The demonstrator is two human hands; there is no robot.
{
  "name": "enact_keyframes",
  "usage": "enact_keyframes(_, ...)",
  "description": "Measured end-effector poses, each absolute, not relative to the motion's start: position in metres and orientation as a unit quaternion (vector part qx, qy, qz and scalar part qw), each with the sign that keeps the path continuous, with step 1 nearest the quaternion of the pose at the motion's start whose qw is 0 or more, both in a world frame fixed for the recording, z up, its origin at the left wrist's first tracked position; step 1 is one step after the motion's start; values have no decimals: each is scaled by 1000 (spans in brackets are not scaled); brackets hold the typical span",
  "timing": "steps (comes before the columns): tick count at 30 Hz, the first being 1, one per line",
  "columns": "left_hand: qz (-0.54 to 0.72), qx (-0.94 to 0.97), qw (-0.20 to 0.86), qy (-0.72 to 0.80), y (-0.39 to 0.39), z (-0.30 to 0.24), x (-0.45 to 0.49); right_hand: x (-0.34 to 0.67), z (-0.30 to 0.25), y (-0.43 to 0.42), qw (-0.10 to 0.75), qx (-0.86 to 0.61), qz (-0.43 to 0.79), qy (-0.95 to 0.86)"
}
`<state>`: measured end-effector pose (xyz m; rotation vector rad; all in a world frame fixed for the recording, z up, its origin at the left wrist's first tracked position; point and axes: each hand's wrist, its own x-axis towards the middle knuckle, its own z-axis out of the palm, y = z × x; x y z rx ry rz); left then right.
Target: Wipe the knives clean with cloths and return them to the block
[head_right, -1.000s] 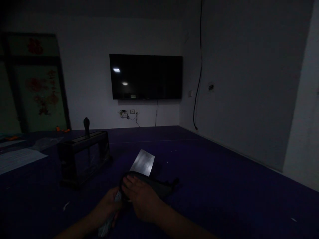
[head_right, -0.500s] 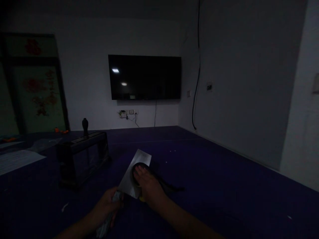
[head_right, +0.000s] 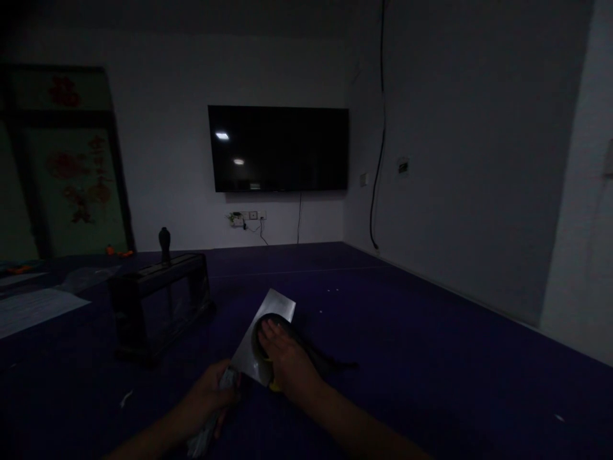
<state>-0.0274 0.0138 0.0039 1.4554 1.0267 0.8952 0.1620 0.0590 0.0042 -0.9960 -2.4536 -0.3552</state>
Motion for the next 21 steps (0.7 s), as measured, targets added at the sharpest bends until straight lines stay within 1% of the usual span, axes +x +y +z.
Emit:
enact_keyframes(7, 354, 659, 527, 403, 9, 13, -24, 159, 22, 48, 215, -322, -102, -916)
enact_keyframes(11, 350, 655, 521, 420, 10, 12, -24, 159, 23, 52, 209, -318, -72, -922)
enact_keyframes(21, 348, 631, 531, 446, 11, 10, -24, 172, 5, 76, 280, -395, -99, -869)
